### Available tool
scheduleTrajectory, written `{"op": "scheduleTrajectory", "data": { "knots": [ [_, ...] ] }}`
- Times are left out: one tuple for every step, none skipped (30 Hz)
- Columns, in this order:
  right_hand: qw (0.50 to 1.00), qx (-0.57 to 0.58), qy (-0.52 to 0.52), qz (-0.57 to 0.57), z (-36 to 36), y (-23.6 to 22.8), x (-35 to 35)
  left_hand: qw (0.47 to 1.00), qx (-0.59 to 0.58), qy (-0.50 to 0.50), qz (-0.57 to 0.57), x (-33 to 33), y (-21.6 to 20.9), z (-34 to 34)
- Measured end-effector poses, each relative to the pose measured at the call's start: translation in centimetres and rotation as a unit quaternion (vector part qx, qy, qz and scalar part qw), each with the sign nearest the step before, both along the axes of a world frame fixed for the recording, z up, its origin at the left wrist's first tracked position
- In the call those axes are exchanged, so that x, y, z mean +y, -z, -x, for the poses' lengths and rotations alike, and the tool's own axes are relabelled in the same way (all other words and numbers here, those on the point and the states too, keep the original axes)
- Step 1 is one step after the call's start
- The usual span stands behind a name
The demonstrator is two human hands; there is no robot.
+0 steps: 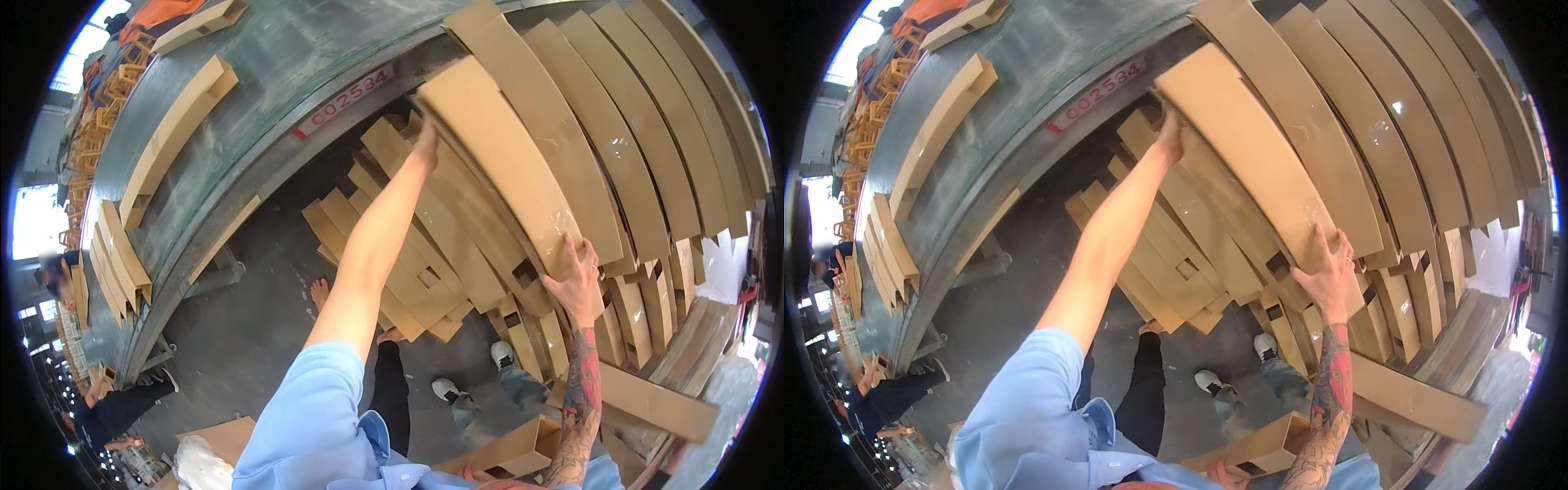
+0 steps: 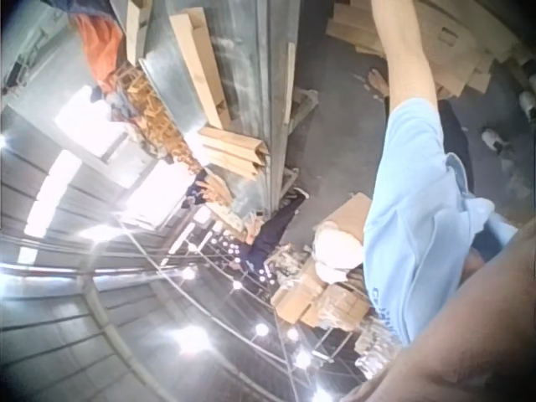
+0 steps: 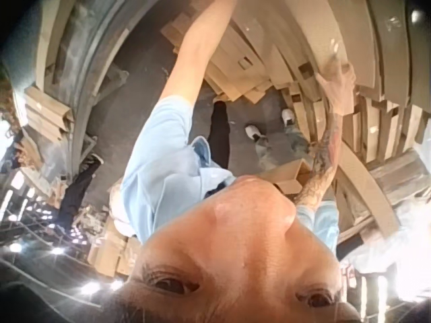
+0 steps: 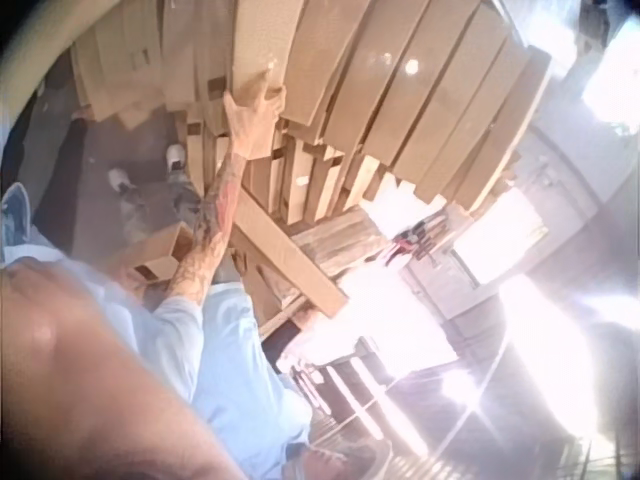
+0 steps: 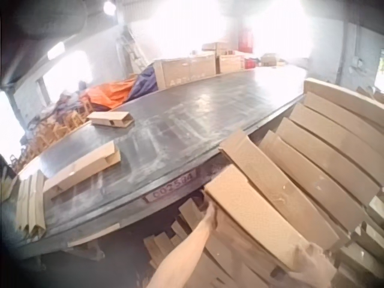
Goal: The person stands barefoot on a conveyor belt and repeatedly picks up long cardboard boxes, placing them into a growing stack on the floor. The task involves continuous handling of boxes from the moving belt to the pile.
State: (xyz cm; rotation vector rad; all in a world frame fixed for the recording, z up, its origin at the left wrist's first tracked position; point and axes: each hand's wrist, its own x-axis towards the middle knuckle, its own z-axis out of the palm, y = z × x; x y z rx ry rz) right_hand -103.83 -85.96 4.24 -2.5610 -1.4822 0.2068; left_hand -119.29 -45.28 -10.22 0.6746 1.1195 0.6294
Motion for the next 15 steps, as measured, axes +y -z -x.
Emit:
{"op": "scheduleTrajectory", "data": {
  "knots": [
    [0.999, -0.025, 0.011, 0.022, 0.4, 0.0, 0.3, 1.000, 0.013, -0.019, 0.019, -2.1, -1.0, 0.3],
    [0.998, -0.045, 0.018, 0.041, 1.1, 0.6, 1.1, 0.999, -0.027, -0.032, -0.009, -3.6, -2.5, 1.9],
    [0.996, -0.059, 0.017, 0.057, 1.8, 1.5, 1.9, 0.996, -0.062, -0.053, -0.041, -5.2, -4.1, 4.3],
    [0.994, -0.076, 0.029, 0.069, 2.1, 2.4, 2.2, 0.996, -0.037, -0.078, -0.023, -7.2, -5.5, 5.6],
    [0.991, -0.095, 0.047, 0.079, 2.0, 3.5, 2.3, 0.995, -0.016, -0.098, -0.006, -9.2, -6.4, 6.3],
    [0.990, -0.103, 0.050, 0.079, 2.8, 4.3, 3.5, 0.998, 0.010, -0.056, -0.033, -10.8, -4.6, 8.3],
    [0.995, -0.059, 0.037, 0.074, 5.6, 3.3, 6.6, 0.995, 0.067, -0.067, -0.004, -10.0, 1.2, 15.7],
    [0.993, -0.075, 0.055, 0.068, 5.8, 4.1, 6.4, 0.996, 0.081, -0.037, -0.029, -13.4, 1.8, 15.9],
    [0.992, -0.090, 0.070, 0.059, 6.2, 4.9, 5.9, 0.986, 0.158, -0.017, -0.052, -16.1, 1.5, 18.0],
    [0.989, -0.108, 0.085, 0.054, 7.1, 5.5, 5.3, 0.971, 0.231, 0.004, -0.067, -18.2, 1.2, 19.9],
    [0.989, -0.103, 0.101, 0.040, 8.3, 5.9, 4.8, 0.956, 0.284, 0.009, -0.071, -19.1, 1.1, 22.7],
    [0.989, -0.097, 0.112, 0.028, 9.5, 6.2, 4.3, 0.939, 0.337, 0.011, -0.069, -19.3, 0.9, 26.4],
    [0.990, -0.078, 0.109, 0.039, 10.8, 6.2, 3.9, 0.929, 0.358, 0.005, -0.094, -18.6, 0.4, 30.7],
    [0.991, -0.062, 0.108, 0.053, 11.9, 6.3, 3.3, 0.918, 0.378, 0.002, -0.118, -18.1, -0.3, 34.8],
    [0.989, -0.059, 0.119, 0.064, 12.6, 6.1, 2.4, 0.906, 0.387, -0.044, -0.168, -16.9, -1.4, 37.3]
  ]
}}
